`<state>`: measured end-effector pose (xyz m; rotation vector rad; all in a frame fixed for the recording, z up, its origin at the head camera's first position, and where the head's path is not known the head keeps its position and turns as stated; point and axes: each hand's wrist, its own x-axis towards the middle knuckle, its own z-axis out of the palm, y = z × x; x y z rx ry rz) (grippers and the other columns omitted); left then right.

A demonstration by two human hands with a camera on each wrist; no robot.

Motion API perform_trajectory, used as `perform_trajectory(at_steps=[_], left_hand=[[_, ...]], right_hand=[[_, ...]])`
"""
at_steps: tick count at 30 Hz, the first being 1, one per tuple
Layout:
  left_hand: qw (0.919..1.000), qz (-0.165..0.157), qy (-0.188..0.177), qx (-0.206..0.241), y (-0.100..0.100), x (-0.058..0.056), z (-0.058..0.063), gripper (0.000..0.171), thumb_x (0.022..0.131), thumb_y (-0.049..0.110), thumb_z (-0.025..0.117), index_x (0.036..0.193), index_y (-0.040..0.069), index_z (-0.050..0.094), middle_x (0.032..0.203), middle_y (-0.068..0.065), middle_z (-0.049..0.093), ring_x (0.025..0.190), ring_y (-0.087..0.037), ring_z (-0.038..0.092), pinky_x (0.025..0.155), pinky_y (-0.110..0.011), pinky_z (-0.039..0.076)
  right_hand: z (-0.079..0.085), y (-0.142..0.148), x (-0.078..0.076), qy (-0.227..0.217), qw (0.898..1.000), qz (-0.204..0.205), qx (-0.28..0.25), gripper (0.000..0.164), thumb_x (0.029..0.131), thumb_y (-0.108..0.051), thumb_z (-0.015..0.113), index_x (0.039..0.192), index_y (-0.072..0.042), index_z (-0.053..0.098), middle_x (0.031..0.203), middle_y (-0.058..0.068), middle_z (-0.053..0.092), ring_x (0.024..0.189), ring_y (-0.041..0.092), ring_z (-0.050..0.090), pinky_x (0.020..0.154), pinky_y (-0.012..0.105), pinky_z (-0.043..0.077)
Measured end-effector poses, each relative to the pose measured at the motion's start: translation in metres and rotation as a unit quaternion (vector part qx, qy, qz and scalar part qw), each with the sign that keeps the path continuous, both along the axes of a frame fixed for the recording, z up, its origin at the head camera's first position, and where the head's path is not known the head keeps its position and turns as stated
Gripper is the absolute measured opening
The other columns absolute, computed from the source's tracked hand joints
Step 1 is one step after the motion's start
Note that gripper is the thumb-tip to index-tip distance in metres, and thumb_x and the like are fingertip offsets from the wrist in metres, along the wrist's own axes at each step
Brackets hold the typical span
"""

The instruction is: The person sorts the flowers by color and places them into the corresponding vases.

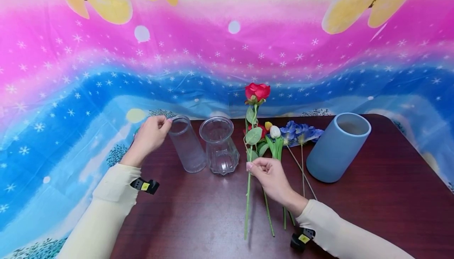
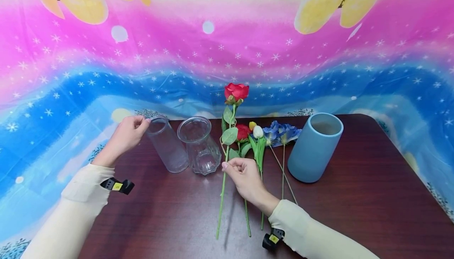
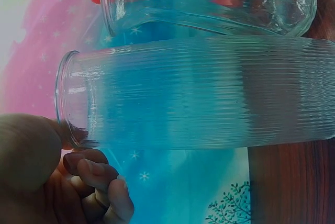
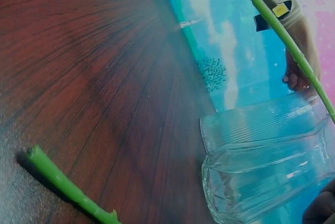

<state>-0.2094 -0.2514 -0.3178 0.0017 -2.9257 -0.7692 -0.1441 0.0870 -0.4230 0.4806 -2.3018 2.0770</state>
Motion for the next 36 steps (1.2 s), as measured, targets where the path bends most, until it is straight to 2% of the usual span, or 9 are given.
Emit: perform_trajectory(at_steps=[4, 13, 24, 36], left_hand=[[1.0, 0.001, -0.001, 0.001, 0.0, -0.001, -0.001, 0.043, 0.107, 0.039, 0.043, 0.072, 0.014, 0.04, 0.065, -0.002, 0.038, 0.061, -0.023, 0.041, 0.057, -0.033, 0.032], [1.0, -0.002, 0.0, 0.001, 0.001, -0.003, -0.001, 0.043, 0.107, 0.038, 0.044, 0.072, 0.014, 0.041, 0.064, -0.001, 0.038, 0.062, -0.023, 0.04, 0.057, -0.033, 0.032], [1.0, 0.001, 0.0, -0.005, 0.0, -0.001, -0.002, 0.043, 0.107, 0.039, 0.043, 0.072, 0.014, 0.041, 0.065, -0.002, 0.038, 0.062, -0.023, 0.041, 0.057, -0.033, 0.032], [1.0, 0.002, 0.004, -0.005, 0.0, 0.0, -0.001, 0.043, 0.107, 0.039, 0.043, 0.072, 0.013, 0.041, 0.065, -0.002, 0.038, 0.064, -0.023, 0.042, 0.058, -0.033, 0.032]], right_hand=[[0.0, -0.001, -0.001, 0.008, 1.0, -0.007, -0.017, 0.02, 0.098, -0.003, 0.061, 0.09, 0.015, 0.067, 0.056, -0.015, 0.052, 0.052, -0.003, 0.038, 0.05, 0.017, 0.033], [-0.002, -0.004, -0.003, 0.03, 0.997, -0.036, -0.068, 0.019, 0.097, -0.001, 0.062, 0.09, 0.016, 0.068, 0.052, -0.012, 0.039, 0.047, -0.002, 0.033, 0.042, 0.026, 0.025], [0.002, -0.007, -0.008, 0.015, 0.995, -0.064, -0.079, 0.015, 0.094, 0.002, 0.064, 0.091, 0.016, 0.069, 0.051, -0.014, 0.044, 0.046, -0.003, 0.037, 0.044, 0.018, 0.03], [0.009, -0.008, -0.017, 0.032, 0.991, -0.089, -0.096, 0.012, 0.092, 0.003, 0.067, 0.089, 0.015, 0.068, 0.053, -0.011, 0.035, 0.049, -0.002, 0.029, 0.047, 0.024, 0.022]])
